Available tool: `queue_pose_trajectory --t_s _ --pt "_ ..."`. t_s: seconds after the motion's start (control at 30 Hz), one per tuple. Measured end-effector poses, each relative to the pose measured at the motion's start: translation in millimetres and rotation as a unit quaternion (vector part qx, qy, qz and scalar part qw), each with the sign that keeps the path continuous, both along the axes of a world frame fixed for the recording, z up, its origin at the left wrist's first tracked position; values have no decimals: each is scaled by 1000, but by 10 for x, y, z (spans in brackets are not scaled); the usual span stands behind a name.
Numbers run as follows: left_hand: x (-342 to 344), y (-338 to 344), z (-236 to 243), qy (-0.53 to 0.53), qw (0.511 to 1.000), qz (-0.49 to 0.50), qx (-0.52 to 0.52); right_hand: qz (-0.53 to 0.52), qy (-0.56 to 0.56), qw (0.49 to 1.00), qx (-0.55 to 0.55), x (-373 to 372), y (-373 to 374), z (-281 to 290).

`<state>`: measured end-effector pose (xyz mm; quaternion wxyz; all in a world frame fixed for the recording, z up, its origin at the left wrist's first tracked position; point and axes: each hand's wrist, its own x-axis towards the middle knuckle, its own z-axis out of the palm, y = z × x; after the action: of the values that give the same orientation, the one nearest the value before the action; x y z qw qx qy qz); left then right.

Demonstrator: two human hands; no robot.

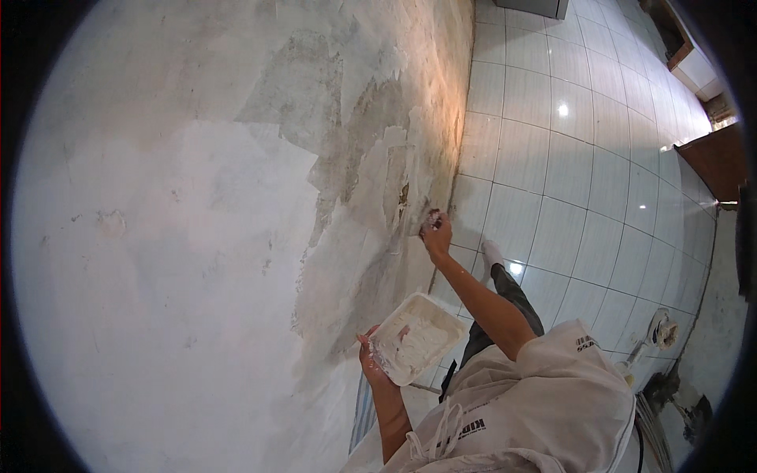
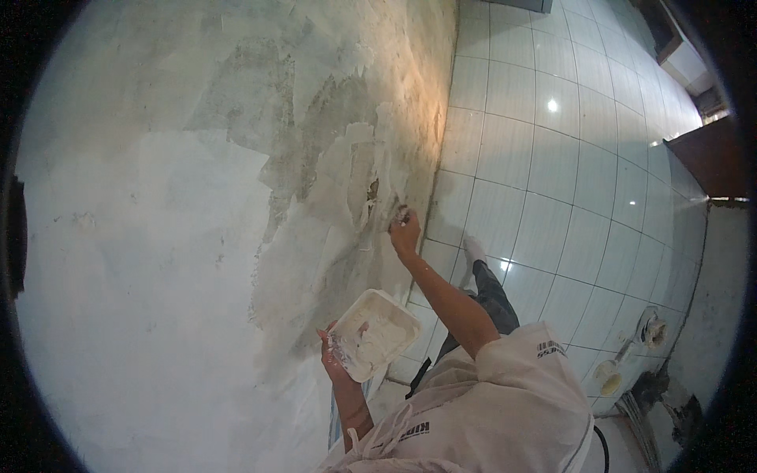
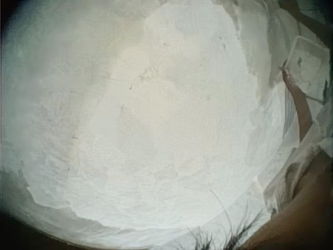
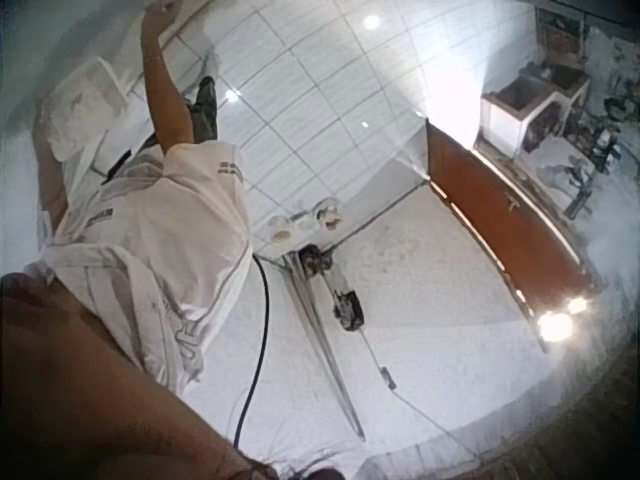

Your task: The person scoops plaster powder into a container, mixes the paste with a putty knife, and applies the mixture onto a damaged wall using the putty knife.

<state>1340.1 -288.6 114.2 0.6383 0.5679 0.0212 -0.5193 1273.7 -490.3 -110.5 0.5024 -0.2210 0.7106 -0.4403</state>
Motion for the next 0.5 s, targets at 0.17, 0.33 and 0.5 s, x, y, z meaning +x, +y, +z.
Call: queue_pose_trajectory --t_s 0.17,0.33,0.5 --pt "54 65 -7 -17 1000 9 17 60 6 990 -127 311 -221 262" --pt "46 48 -25 -22 1000 2 16 86 5 983 -160 191 -227 710" --pt "21 47 -26 -24 1000 -3 10 134 -86 968 -193 -209 -28 1036"
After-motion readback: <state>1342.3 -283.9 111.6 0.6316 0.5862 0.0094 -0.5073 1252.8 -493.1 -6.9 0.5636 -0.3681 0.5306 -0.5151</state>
